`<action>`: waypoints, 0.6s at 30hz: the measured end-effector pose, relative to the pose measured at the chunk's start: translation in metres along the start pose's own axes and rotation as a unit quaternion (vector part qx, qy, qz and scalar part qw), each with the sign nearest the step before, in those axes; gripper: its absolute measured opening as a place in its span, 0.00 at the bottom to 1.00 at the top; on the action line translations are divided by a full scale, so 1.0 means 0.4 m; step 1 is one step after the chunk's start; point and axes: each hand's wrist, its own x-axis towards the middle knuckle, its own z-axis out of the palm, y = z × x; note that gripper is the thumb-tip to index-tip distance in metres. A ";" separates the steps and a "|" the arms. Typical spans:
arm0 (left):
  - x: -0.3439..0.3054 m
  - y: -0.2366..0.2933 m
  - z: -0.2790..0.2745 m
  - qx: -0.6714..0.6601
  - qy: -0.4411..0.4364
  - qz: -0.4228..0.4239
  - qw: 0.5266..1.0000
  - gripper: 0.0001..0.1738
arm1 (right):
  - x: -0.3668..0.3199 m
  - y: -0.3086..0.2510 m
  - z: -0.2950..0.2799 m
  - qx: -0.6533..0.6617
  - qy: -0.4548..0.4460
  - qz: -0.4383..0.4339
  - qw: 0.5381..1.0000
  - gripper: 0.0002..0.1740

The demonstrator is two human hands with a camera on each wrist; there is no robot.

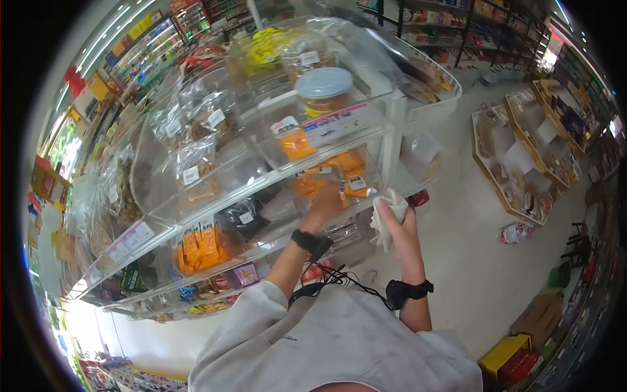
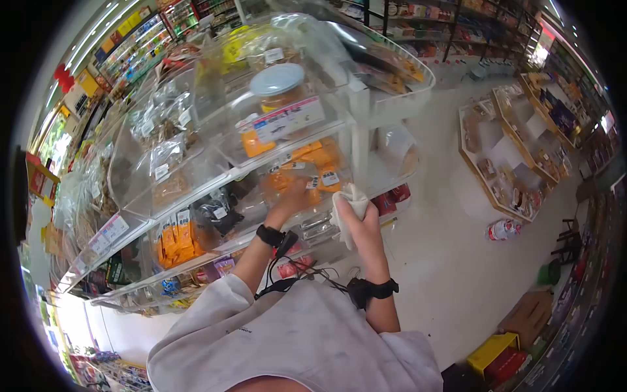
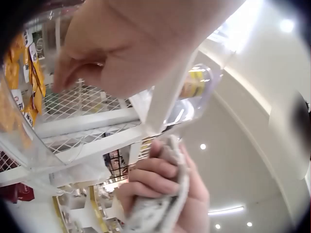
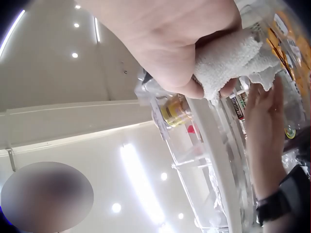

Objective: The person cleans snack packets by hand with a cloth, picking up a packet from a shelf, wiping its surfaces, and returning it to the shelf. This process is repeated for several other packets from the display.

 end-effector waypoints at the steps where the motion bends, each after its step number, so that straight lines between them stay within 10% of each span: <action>1: 0.032 -0.048 0.045 0.108 -0.053 -0.009 0.993 0.16 | -0.002 -0.008 -0.029 0.025 0.010 0.000 1.000 0.24; 4: 0.076 -0.134 0.125 0.265 -0.133 -0.046 0.954 0.23 | 0.001 -0.019 -0.115 0.050 0.041 -0.008 0.998 0.25; 13: 0.074 -0.121 0.050 0.145 -0.157 -0.112 0.970 0.25 | 0.037 -0.030 -0.225 0.054 0.037 -0.026 0.998 0.30; 18: 0.051 0.015 -0.030 0.067 0.002 -0.092 0.994 0.12 | 0.078 0.010 -0.197 0.024 0.002 -0.040 0.999 0.30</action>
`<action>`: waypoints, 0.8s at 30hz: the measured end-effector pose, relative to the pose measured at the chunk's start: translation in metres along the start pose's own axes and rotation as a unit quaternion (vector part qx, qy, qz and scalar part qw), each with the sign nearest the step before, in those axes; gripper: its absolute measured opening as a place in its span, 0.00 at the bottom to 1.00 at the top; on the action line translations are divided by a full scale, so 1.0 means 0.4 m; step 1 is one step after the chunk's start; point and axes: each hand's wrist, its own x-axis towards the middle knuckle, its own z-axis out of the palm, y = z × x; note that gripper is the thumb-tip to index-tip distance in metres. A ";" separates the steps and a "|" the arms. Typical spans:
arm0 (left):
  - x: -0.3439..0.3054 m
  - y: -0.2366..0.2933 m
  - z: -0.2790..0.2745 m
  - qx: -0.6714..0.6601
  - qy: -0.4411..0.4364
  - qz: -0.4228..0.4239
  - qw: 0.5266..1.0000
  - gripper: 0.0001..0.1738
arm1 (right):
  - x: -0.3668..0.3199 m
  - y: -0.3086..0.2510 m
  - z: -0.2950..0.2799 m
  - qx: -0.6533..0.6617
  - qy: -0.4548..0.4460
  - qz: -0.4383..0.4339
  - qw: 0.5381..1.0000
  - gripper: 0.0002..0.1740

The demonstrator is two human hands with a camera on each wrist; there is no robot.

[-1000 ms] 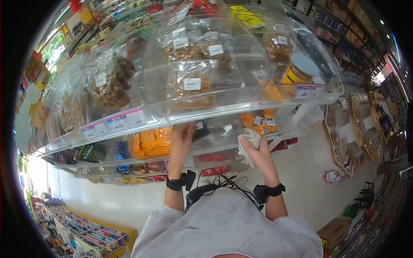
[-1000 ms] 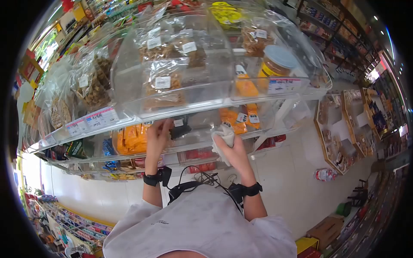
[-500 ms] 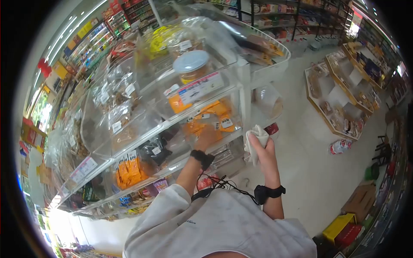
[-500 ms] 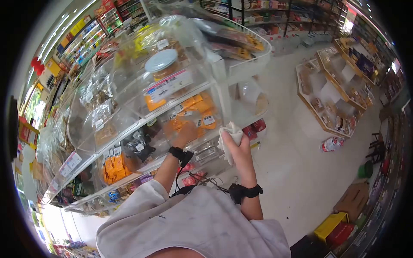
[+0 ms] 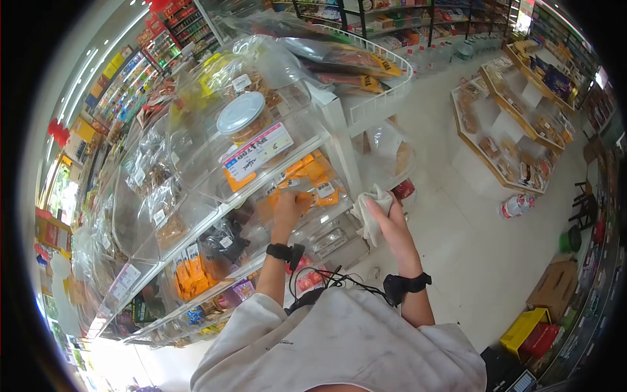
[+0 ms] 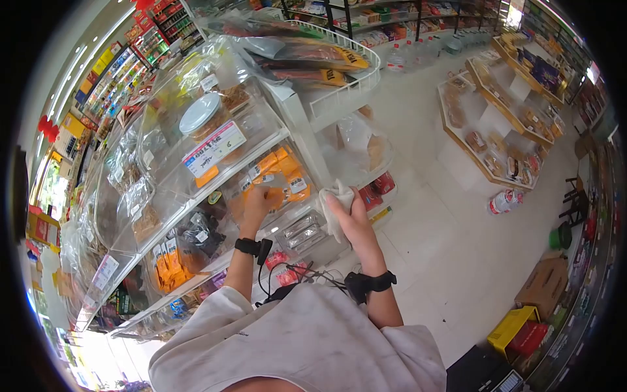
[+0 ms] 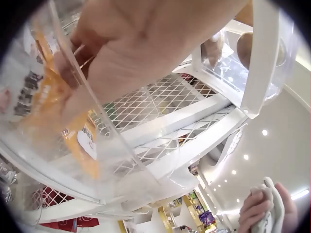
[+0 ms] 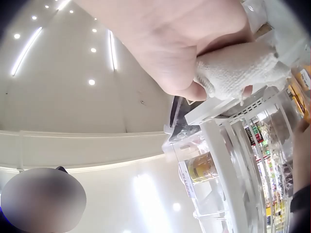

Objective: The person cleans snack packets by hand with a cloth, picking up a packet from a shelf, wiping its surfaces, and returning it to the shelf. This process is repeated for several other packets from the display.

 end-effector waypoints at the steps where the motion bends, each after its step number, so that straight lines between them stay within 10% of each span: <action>1: -0.007 0.011 -0.014 -0.018 0.036 0.009 0.999 0.11 | 0.005 0.005 0.011 -0.005 -0.006 0.002 1.000 0.29; 4: -0.015 0.017 -0.043 -0.017 0.229 0.118 0.966 0.11 | 0.018 0.030 0.047 0.043 0.007 0.022 0.999 0.29; 8: -0.086 0.107 -0.151 -0.182 0.155 0.055 0.969 0.09 | 0.045 0.069 0.107 -0.023 -0.005 -0.040 0.999 0.30; 13: -0.197 0.135 -0.192 -0.503 -0.008 -0.021 0.864 0.10 | 0.061 0.077 0.245 -0.143 -0.164 -0.068 0.974 0.27; 16: -0.246 0.125 -0.241 -0.504 0.022 -0.049 0.862 0.12 | 0.041 0.052 0.314 -0.171 -0.222 0.071 0.957 0.24; 24: -0.330 0.035 -0.316 -0.540 0.061 -0.087 0.835 0.12 | 0.003 0.116 0.414 -0.167 -0.284 0.063 0.942 0.23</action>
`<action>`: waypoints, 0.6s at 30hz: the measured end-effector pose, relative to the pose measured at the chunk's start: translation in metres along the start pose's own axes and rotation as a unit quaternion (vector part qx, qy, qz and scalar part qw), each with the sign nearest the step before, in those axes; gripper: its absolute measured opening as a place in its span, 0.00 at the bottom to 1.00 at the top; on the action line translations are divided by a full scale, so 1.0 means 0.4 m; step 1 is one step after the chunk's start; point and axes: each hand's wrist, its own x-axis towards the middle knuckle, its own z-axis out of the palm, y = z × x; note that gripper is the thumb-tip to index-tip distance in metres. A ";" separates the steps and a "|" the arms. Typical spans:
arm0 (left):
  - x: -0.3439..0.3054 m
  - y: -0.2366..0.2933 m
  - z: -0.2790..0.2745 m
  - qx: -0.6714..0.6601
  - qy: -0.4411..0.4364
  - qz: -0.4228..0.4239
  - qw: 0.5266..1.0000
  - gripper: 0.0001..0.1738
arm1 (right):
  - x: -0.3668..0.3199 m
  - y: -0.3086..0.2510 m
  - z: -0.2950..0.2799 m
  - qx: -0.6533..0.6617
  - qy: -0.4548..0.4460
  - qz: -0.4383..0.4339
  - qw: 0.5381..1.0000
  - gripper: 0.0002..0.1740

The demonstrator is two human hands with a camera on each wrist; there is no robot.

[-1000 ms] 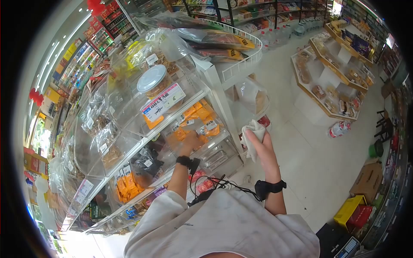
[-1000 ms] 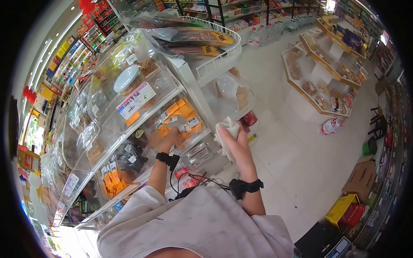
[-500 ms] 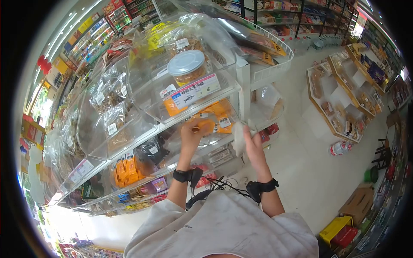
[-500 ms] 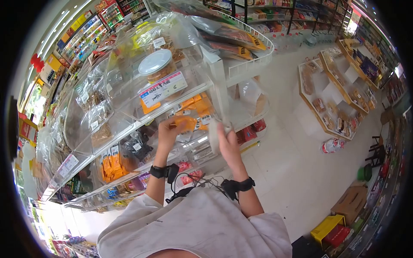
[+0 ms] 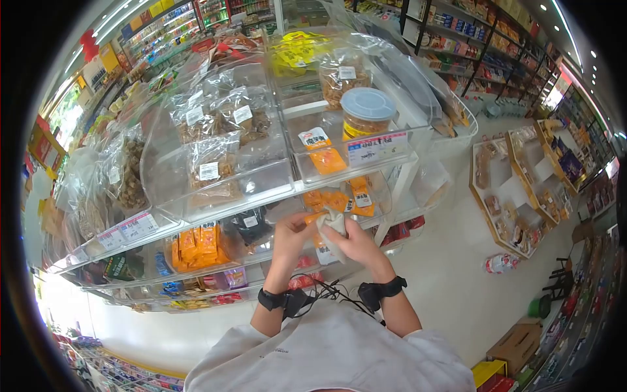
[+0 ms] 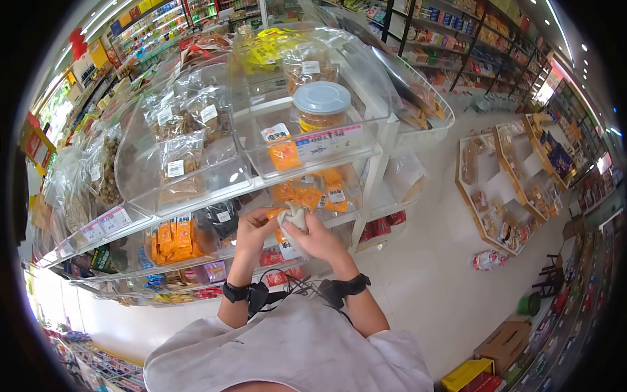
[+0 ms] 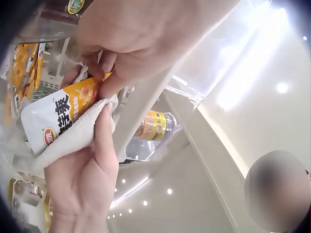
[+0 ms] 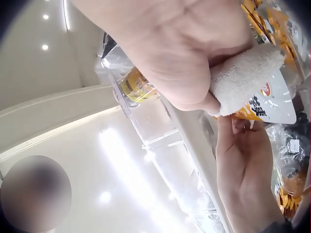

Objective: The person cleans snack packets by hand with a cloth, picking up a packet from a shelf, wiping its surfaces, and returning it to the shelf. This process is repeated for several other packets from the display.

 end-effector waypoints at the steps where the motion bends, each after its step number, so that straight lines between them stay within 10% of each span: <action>1: -0.013 0.024 -0.011 0.010 -0.001 -0.010 1.000 0.12 | -0.005 -0.004 0.006 -0.009 -0.004 -0.014 1.000 0.23; 8: -0.033 0.064 -0.035 0.057 0.019 0.015 0.998 0.13 | -0.036 -0.021 0.102 -0.126 0.120 -0.157 0.972 0.19; 14: -0.058 0.129 -0.046 0.061 -0.043 0.009 0.997 0.13 | -0.055 -0.011 0.089 -0.015 0.092 -0.032 0.995 0.21; 18: -0.046 0.123 -0.022 -0.010 0.086 0.071 0.994 0.10 | -0.062 -0.021 0.065 0.014 0.090 -0.103 0.991 0.21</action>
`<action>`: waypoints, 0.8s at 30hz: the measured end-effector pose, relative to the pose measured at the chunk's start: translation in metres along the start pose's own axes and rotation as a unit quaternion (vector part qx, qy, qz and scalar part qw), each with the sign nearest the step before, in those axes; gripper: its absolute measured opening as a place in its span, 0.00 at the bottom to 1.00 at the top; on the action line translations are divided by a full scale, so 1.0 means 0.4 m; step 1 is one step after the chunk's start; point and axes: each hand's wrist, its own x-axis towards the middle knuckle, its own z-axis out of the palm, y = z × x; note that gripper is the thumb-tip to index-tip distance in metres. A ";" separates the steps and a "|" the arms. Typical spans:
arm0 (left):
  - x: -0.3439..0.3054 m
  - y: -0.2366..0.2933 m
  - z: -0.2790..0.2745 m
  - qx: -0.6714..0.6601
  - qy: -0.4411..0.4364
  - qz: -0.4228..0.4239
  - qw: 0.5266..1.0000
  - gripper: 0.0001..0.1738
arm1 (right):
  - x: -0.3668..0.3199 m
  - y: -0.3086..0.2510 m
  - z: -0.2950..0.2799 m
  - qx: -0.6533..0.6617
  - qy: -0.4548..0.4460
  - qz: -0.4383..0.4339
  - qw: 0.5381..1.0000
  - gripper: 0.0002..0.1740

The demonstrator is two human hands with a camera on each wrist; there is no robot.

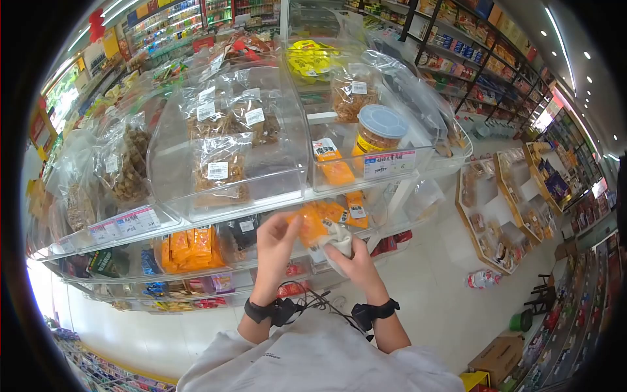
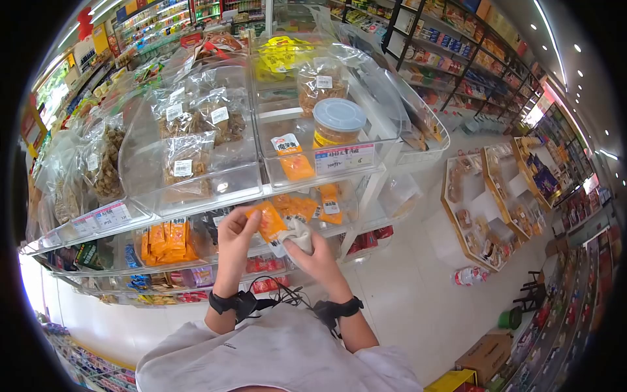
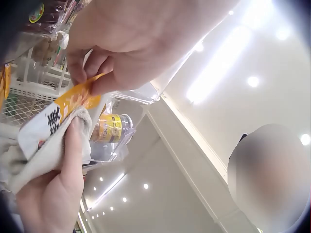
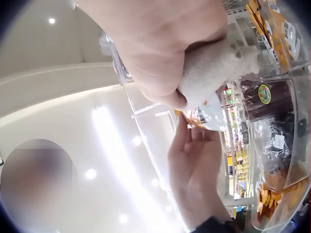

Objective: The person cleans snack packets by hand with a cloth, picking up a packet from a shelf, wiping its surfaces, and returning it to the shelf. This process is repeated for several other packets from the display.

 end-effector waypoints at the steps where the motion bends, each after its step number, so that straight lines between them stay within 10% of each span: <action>1: -0.002 0.002 0.011 -0.012 -0.002 0.006 1.000 0.11 | -0.002 0.005 -0.010 -0.002 -0.008 0.001 1.000 0.21; 12: -0.006 0.013 0.068 0.042 -0.179 -0.049 0.982 0.12 | 0.007 -0.065 -0.123 0.174 0.250 -0.013 0.952 0.18; 16: -0.003 -0.005 0.115 0.009 -0.086 -0.009 0.996 0.10 | 0.019 -0.030 -0.191 0.282 0.238 0.006 0.930 0.30; 19: -0.006 -0.042 0.187 -0.040 -0.090 -0.001 0.995 0.07 | 0.003 0.006 -0.178 0.288 0.135 0.036 0.947 0.30; 24: -0.042 -0.099 0.267 0.013 -0.180 -0.040 0.983 0.10 | 0.008 -0.026 -0.158 0.256 0.223 0.002 0.941 0.20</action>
